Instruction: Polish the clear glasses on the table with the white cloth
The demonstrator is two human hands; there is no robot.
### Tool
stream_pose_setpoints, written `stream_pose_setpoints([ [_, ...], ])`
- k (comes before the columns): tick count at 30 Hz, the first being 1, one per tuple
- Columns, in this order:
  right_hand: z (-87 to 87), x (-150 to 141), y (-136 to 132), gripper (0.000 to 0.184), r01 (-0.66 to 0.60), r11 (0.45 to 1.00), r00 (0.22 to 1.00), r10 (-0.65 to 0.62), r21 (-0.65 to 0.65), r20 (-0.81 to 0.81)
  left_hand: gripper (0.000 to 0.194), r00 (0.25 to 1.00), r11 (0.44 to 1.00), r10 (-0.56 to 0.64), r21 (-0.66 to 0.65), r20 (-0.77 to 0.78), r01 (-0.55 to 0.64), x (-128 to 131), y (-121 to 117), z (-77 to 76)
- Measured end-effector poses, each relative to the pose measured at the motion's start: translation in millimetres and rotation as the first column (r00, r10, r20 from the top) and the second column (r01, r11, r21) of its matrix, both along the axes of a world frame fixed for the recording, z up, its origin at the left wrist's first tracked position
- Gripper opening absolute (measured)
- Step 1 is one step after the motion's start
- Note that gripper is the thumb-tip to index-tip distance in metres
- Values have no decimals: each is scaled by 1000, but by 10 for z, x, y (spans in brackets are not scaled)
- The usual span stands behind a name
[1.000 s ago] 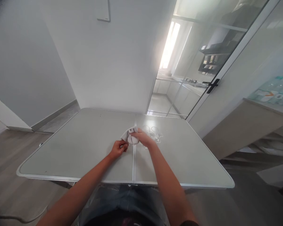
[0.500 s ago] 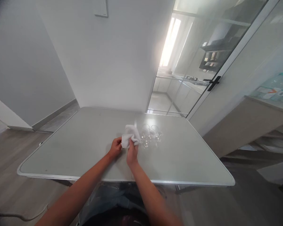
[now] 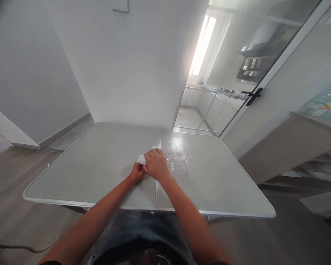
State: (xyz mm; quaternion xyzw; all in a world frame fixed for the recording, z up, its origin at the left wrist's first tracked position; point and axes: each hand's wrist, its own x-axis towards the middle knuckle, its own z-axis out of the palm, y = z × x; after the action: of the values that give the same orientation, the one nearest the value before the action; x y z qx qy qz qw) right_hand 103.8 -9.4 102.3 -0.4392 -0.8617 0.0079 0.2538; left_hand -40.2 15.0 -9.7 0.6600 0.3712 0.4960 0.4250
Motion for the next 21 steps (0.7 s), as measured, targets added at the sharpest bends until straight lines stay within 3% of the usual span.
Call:
stream_pose_setpoints([
  [1, 44, 45, 57, 11, 42, 996, 996, -48, -74, -70, 34, 999, 999, -31, 6, -19, 31, -8, -11, 20],
  [3, 75, 131, 173, 21, 74, 953, 942, -163, -293, -293, 39, 996, 996, -91, 8, -17, 91, -31, -31, 71],
  [4, 59, 165, 223, 28, 44, 911, 875, -234, -410, -424, 41, 994, 994, -107, 5, 13, 107, -41, -36, 95],
  [6, -26, 194, 288, 34, -125, 809, 648, -371, -574, -665, 44, 989, 993, -114, 1, 92, 114, -54, -38, 128],
  [8, -150, 173, 289, 36, -341, 746, 346, -466, -572, -814, 45, 984, 993, -116, 6, 134, 116, -54, -34, 134],
  [10, -272, 120, 231, 36, -499, 739, 63, -491, -454, -869, 46, 985, 993, -118, 14, 124, 117, -44, -30, 124],
  [12, -373, 62, 141, 34, -567, 757, -141, -477, -324, -868, 45, 987, 992, -125, 11, 102, 125, -32, -29, 114],
  [13, -418, 35, 92, 33, -577, 767, -207, -470, -281, -858, 45, 987, 992, -126, 3, 101, 126, -27, -29, 113],
  [15, -512, -23, -5, 33, -573, 781, -267, -465, -249, -844, 45, 987, 994, -108, -13, 122, 110, -20, -27, 123],
  [17, -624, -90, -102, 37, -525, 804, -260, -465, -279, -846, 46, 986, 998, -60, -22, 156, 65, -17, -23, 145],
  [20, -785, -186, -250, 44, -303, 873, -146, -439, -382, -887, 48, 983, 999, -3, -34, 181, 9, -20, -19, 177],
  [21, -812, -203, -293, 46, -225, 889, -29, -415, -399, -909, 48, 984, 999, 1, -37, 178, 6, -21, -19, 179],
])
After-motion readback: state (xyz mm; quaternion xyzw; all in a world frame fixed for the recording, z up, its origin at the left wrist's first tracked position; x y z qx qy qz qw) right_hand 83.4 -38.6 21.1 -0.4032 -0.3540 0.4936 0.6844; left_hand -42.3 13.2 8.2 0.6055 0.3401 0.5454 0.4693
